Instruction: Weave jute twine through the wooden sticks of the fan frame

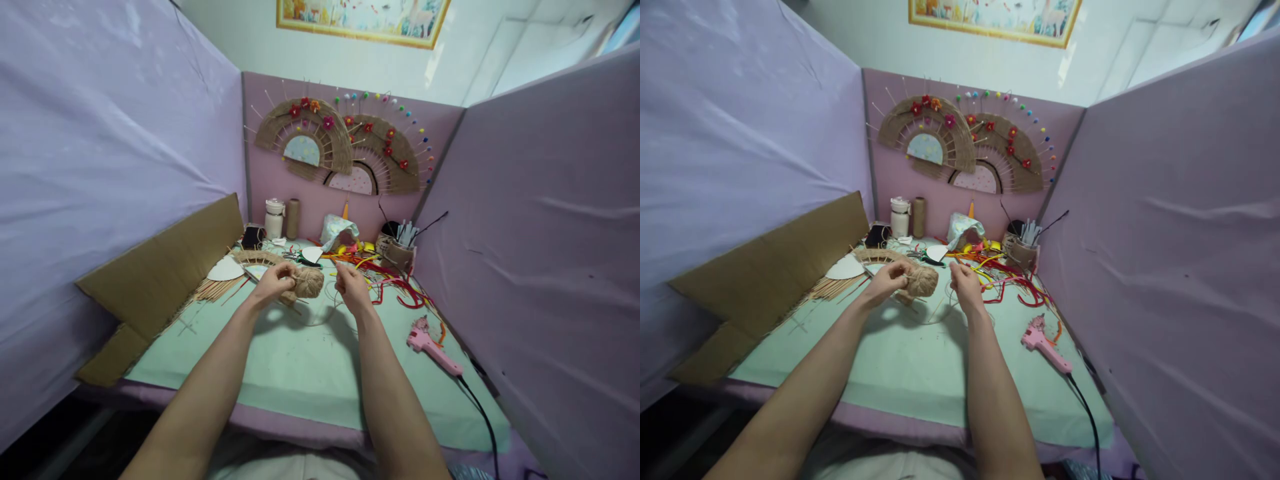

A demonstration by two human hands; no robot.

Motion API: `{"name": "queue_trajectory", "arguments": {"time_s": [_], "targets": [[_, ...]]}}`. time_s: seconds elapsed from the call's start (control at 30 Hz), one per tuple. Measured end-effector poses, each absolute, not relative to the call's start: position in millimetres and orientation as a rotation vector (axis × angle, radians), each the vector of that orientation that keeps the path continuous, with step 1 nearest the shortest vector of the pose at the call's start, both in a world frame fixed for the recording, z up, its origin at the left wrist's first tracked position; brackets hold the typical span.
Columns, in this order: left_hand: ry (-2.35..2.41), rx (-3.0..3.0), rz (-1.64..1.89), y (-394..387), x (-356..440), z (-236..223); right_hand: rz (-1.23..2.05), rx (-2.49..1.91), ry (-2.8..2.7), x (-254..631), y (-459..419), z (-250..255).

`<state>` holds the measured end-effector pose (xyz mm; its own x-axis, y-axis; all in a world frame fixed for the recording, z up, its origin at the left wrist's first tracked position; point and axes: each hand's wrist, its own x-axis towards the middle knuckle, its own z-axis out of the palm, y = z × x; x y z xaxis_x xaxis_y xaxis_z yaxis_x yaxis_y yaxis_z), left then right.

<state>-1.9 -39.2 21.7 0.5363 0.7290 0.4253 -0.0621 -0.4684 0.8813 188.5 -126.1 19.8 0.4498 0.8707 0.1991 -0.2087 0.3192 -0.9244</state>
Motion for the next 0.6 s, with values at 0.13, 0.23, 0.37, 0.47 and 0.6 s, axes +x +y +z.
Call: {"name": "queue_trajectory", "arguments": {"time_s": [0.13, 0.23, 0.37, 0.47, 0.6], "targets": [[0.828, 1.469, 1.288, -29.3, -0.1, 17.3, 0.754, -0.847, -0.615, 206.3, -127.0, 25.9], [0.769, 1.097, 1.334, -21.8, -3.4, 15.9, 0.579, -0.87, -0.373, 230.6, -129.3, 20.5], [0.675, 1.036, 1.241, -21.3, -6.1, 17.5, 0.262, -1.111, -0.178, 256.6, -129.4, 11.9], [0.603, 1.199, 1.174, -29.2, -4.1, 20.1, 0.039, -1.391, -0.246, 253.6, -126.9, 12.4], [0.423, 1.561, 1.142, -42.7, -0.4, 24.3, -0.164, -1.409, -0.658, 221.3, -124.1, 18.5]]}}
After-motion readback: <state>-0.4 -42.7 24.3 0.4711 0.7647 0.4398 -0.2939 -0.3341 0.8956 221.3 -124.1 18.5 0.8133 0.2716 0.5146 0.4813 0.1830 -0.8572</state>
